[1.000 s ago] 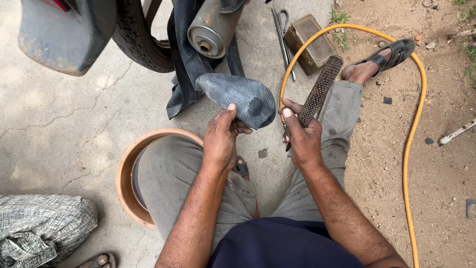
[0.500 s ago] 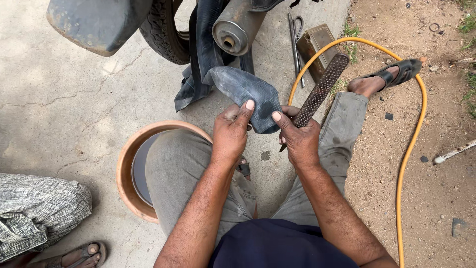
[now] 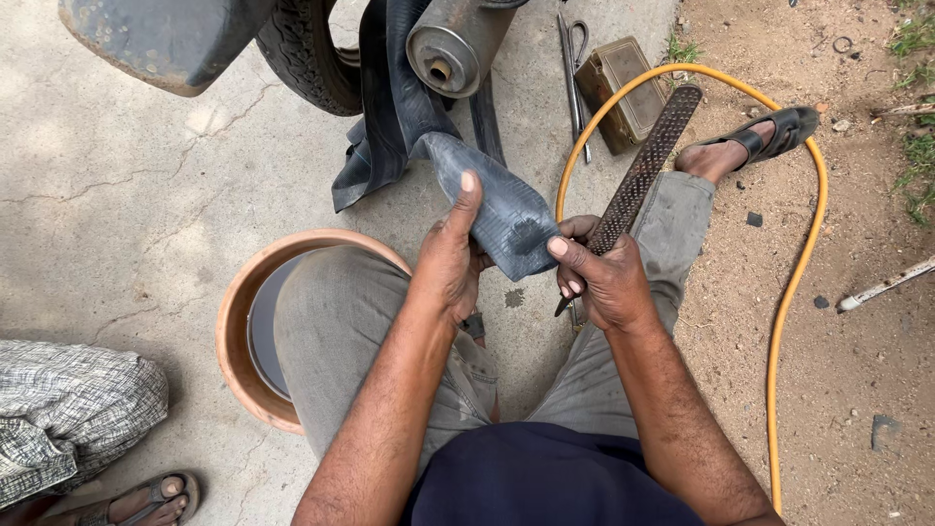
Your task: The person sits on the ground and uses a metal file to roughen the surface of a black rubber tire tube. They hold the tube in their left hand and file it repeatedly with their right hand, occasionally pausing to inspect the surface. The task involves preparing the rubber for a patch or repair.
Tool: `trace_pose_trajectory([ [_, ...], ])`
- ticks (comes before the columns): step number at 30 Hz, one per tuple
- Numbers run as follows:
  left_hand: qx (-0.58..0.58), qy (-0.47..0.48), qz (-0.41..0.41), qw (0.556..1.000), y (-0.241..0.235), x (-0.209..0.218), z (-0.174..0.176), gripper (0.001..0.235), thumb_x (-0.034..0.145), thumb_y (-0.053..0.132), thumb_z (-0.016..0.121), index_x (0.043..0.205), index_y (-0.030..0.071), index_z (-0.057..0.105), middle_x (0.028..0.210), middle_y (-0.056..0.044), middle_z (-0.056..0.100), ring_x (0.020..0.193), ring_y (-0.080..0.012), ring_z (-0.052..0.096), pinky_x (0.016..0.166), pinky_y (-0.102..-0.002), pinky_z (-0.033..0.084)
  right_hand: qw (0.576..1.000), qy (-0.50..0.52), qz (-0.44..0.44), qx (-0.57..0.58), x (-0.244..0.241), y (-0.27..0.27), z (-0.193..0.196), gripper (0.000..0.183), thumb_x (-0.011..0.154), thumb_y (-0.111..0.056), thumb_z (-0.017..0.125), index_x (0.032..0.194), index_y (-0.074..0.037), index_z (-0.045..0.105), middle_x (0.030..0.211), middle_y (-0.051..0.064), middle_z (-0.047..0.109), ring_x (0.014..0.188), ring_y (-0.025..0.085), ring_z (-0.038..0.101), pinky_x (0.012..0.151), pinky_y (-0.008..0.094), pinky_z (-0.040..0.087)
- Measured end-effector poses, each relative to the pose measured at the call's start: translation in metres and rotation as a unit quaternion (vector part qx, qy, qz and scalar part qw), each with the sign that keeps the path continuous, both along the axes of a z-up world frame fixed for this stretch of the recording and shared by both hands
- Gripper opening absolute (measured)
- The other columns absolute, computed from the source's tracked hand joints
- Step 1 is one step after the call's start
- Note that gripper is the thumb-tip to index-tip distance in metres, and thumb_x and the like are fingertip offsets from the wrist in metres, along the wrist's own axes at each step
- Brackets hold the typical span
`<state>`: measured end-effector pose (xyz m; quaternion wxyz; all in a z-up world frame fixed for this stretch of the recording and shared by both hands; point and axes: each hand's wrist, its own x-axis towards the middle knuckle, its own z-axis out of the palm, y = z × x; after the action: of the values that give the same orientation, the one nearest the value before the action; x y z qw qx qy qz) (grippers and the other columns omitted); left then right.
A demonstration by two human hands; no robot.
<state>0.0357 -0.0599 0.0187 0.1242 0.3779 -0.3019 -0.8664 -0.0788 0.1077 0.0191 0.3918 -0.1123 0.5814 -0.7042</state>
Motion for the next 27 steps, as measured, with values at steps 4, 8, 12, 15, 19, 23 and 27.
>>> trace_pose_trajectory([
  [4, 0.048, 0.075, 0.086, 0.992, -0.005, -0.002, 0.003, 0.059, 0.095, 0.046, 0.062, 0.13, -0.001, 0.056, 0.121, -0.015, 0.07, 0.114, -0.0235, 0.067, 0.101, -0.039, 0.051, 1.0, -0.001, 0.018, 0.025, 0.001, 0.014, -0.005, 0.024, 0.088, -0.01, 0.078, 0.106, 0.0, 0.066, 0.073, 0.003, 0.062, 0.05, 0.007, 0.054, 0.044, 0.025, 0.048],
  [8, -0.258, 0.084, 0.118, 0.955, 0.004, 0.009, 0.012, 0.036, 0.104, 0.031, 0.067, 0.117, -0.002, 0.068, 0.105, -0.013, 0.073, 0.097, -0.0203, 0.068, 0.089, -0.034, 0.055, 0.998, 0.0, 0.031, 0.051, 0.002, 0.014, -0.018, 0.024, 0.091, -0.014, 0.078, 0.108, 0.0, 0.066, 0.067, 0.001, 0.057, 0.048, 0.006, 0.051, 0.043, 0.024, 0.046],
  [12, -0.597, -0.104, 0.1, 0.789, 0.013, 0.011, 0.025, 0.026, 0.102, 0.025, 0.072, 0.098, -0.001, 0.071, 0.086, -0.01, 0.07, 0.076, -0.0168, 0.068, 0.07, -0.032, 0.052, 0.998, -0.015, 0.02, 0.065, 0.014, 0.003, -0.023, 0.029, 0.09, -0.016, 0.077, 0.112, 0.0, 0.066, 0.066, 0.0, 0.057, 0.046, 0.007, 0.051, 0.042, 0.024, 0.045],
  [15, -0.525, -0.075, 0.148, 0.835, 0.008, 0.008, 0.026, 0.028, 0.107, 0.026, 0.065, 0.107, -0.001, 0.072, 0.091, -0.007, 0.074, 0.082, -0.0128, 0.068, 0.076, -0.029, 0.055, 0.997, 0.012, 0.058, 0.046, 0.025, -0.001, -0.021, 0.035, 0.092, -0.021, 0.076, 0.118, 0.001, 0.068, 0.067, -0.001, 0.057, 0.049, 0.005, 0.05, 0.045, 0.022, 0.045],
  [19, -0.414, -0.019, 0.195, 0.889, 0.001, 0.002, 0.018, 0.034, 0.105, 0.031, 0.063, 0.114, -0.001, 0.07, 0.1, -0.008, 0.076, 0.094, -0.0115, 0.069, 0.084, -0.028, 0.057, 0.994, 0.072, 0.04, 0.076, 0.037, -0.009, -0.016, 0.034, 0.09, -0.023, 0.079, 0.112, 0.0, 0.069, 0.067, -0.001, 0.059, 0.05, 0.005, 0.051, 0.046, 0.022, 0.046],
  [23, -0.389, -0.068, 0.199, 0.897, -0.003, -0.004, 0.011, 0.038, 0.104, 0.035, 0.064, 0.113, -0.001, 0.071, 0.1, -0.01, 0.077, 0.095, -0.0129, 0.07, 0.087, -0.03, 0.057, 0.977, 0.175, 0.042, 0.116, 0.036, -0.015, -0.008, 0.029, 0.092, -0.028, 0.079, 0.099, 0.0, 0.073, 0.063, -0.002, 0.058, 0.051, 0.005, 0.05, 0.046, 0.022, 0.043],
  [27, -0.125, 0.017, 0.199, 0.972, -0.013, -0.002, 0.006, 0.049, 0.094, 0.037, 0.071, 0.122, -0.001, 0.06, 0.115, -0.014, 0.073, 0.101, -0.0184, 0.072, 0.089, -0.034, 0.06, 0.966, 0.213, 0.067, 0.133, 0.03, -0.017, -0.001, 0.032, 0.097, -0.033, 0.074, 0.092, -0.001, 0.072, 0.059, -0.003, 0.056, 0.05, 0.006, 0.052, 0.046, 0.022, 0.044],
])
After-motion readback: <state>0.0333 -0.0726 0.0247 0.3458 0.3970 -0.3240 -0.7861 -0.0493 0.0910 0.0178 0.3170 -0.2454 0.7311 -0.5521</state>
